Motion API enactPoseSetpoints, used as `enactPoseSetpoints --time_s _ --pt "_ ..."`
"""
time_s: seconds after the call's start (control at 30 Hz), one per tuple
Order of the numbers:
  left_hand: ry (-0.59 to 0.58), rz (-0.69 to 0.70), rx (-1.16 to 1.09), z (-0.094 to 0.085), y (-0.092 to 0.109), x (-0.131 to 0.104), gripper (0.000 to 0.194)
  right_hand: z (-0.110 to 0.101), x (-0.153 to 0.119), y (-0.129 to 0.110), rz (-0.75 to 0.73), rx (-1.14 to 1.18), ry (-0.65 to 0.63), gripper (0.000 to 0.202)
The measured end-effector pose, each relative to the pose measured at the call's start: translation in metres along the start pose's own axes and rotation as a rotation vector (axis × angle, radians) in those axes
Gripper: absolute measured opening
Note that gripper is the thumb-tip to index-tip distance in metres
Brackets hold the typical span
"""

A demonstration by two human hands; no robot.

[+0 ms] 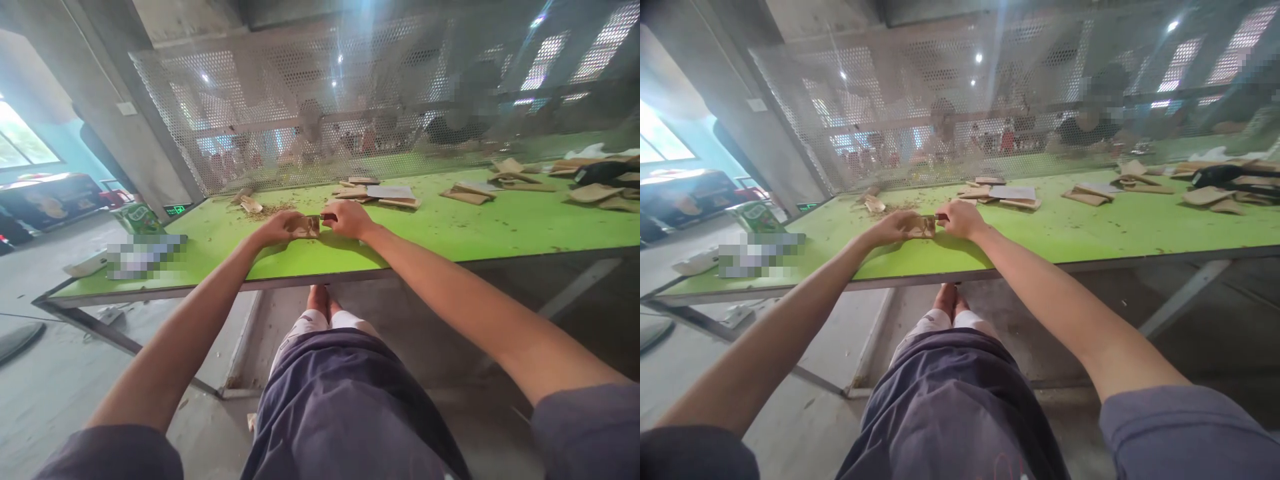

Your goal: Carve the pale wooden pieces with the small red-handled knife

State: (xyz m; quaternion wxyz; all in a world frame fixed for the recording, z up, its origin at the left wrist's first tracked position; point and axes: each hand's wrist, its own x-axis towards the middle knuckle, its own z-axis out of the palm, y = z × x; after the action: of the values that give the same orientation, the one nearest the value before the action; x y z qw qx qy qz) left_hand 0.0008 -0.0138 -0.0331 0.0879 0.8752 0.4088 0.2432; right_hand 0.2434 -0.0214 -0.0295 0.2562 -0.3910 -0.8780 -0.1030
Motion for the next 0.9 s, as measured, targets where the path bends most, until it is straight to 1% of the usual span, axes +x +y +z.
enactPoseSetpoints --time_s 0.1,0.2,0.3,0.47,0.63,0.77,0.9 --pt "-0.029 -0.017 -0.123 -0.001 -0.001 -0.001 0.059 -0.001 0.0 0.002 -0.01 -0.005 0.001 0.026" --pt "-0.027 -0.031 -0.134 -0.001 -0.001 -0.001 0.061 -0.001 0.0 0.003 -0.011 0.012 -0.019 0.026" --pt "-0.039 -0.029 -0.134 -0.001 -0.002 0.0 0.058 0.0 0.0 0.004 -0.023 0.027 -0.039 0.027" --pt "-0.091 -0.015 -0.168 -0.001 -0.006 0.002 0.057 0.002 -0.001 0.005 -0.044 0.041 -0.031 0.027" --pt "-0.113 -0.058 -0.155 -0.003 -0.005 0.002 0.062 0.004 0.0 0.005 -0.042 0.067 -0.007 0.025" --pt "-0.132 -0.092 -0.093 -0.006 0.0 0.0 0.068 0.007 0.002 0.004 0.004 0.136 -0.059 0.02" --pt "-0.129 -0.093 -0.058 -0.007 0.004 -0.001 0.068 0.008 0.004 0.003 0.007 0.17 -0.113 0.015"
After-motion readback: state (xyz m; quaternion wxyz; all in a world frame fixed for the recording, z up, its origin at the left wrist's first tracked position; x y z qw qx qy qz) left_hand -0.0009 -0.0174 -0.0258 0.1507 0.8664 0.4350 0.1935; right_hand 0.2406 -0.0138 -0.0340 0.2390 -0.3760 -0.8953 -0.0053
